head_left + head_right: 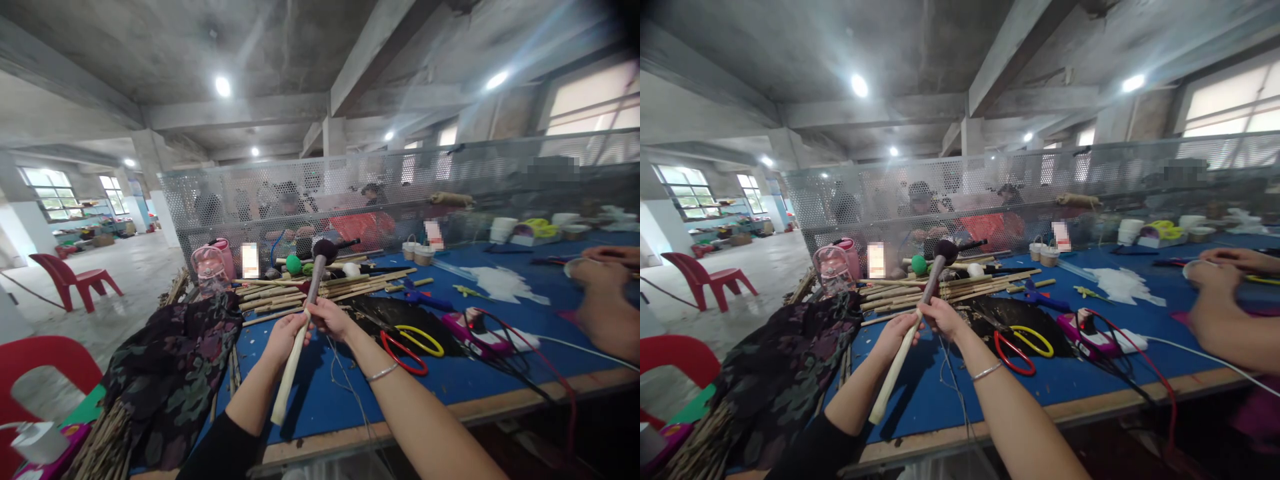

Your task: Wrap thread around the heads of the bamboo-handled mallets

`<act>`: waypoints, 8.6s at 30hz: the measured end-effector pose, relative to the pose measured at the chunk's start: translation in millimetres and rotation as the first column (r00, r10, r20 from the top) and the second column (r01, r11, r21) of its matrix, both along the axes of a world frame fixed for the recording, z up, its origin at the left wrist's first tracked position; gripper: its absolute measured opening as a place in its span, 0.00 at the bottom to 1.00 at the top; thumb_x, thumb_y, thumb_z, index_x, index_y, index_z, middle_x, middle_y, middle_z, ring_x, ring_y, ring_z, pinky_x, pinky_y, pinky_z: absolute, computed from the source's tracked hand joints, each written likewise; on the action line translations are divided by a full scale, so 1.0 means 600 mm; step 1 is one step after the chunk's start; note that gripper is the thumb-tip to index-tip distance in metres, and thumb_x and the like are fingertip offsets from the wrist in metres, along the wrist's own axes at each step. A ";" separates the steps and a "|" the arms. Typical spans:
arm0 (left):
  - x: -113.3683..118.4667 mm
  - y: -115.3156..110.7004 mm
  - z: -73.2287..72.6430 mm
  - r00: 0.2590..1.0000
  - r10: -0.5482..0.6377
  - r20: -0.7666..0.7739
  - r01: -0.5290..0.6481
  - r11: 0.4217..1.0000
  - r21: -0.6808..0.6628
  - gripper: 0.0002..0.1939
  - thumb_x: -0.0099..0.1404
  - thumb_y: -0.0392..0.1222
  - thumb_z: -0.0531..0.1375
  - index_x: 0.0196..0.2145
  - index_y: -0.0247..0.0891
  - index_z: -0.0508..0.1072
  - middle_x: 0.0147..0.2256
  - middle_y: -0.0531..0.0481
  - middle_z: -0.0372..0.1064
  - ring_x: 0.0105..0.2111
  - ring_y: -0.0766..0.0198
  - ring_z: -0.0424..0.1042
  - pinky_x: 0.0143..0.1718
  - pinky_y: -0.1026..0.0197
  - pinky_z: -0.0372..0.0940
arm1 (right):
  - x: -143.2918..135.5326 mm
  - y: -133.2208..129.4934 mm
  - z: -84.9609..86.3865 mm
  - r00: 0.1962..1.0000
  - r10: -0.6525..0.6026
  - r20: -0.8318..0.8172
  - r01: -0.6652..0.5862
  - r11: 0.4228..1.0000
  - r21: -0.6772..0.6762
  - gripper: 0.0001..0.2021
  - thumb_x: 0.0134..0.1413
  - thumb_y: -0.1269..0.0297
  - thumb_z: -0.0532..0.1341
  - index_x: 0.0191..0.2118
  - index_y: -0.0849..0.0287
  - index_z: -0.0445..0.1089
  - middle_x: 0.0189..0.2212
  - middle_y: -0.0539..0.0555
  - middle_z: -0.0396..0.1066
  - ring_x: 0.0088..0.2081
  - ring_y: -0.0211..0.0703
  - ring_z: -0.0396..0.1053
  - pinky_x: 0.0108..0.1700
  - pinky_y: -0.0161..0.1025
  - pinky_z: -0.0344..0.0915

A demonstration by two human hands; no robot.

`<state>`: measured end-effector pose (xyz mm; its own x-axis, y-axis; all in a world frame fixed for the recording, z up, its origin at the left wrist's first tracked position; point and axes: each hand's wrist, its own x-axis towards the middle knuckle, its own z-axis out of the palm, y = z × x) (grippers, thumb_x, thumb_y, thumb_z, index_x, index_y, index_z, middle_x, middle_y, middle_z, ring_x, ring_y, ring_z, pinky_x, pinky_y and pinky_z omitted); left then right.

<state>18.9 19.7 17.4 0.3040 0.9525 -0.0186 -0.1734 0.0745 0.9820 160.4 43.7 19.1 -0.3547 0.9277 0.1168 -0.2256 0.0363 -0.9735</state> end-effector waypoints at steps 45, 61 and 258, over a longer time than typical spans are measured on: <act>-0.003 -0.001 -0.011 0.962 0.219 -0.163 -0.158 0.934 0.321 0.19 0.43 0.48 0.66 0.29 0.32 0.70 0.22 0.52 0.67 0.20 0.72 0.63 0.22 0.69 0.57 | -0.001 -0.005 0.006 1.000 0.008 0.025 -0.009 0.999 0.031 0.18 0.39 0.54 0.65 0.28 0.62 0.60 0.13 0.42 0.55 0.13 0.26 0.45 0.15 0.29 0.40; -0.001 -0.004 -0.009 0.940 0.272 -0.205 -0.208 0.935 0.288 0.19 0.44 0.52 0.65 0.25 0.34 0.67 0.18 0.56 0.61 0.16 0.74 0.57 0.18 0.70 0.52 | 0.002 0.000 -0.002 0.993 -0.068 0.092 0.065 0.997 0.031 0.17 0.39 0.54 0.65 0.27 0.61 0.59 0.11 0.39 0.50 0.11 0.25 0.42 0.14 0.30 0.35; -0.014 0.010 -0.006 0.975 -0.162 -0.152 0.166 0.986 0.014 0.18 0.46 0.48 0.66 0.27 0.31 0.68 0.20 0.50 0.66 0.17 0.72 0.62 0.19 0.68 0.53 | -0.006 0.022 -0.033 0.992 -0.045 0.115 0.044 0.999 0.011 0.16 0.39 0.54 0.64 0.25 0.63 0.62 0.15 0.45 0.59 0.16 0.29 0.55 0.19 0.29 0.50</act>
<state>10.6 25.5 14.0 0.4516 0.8907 -0.0518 -0.0113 0.0637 0.9979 156.7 56.7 -0.8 -0.3244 0.9421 0.0853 -0.1095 0.0521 -0.9926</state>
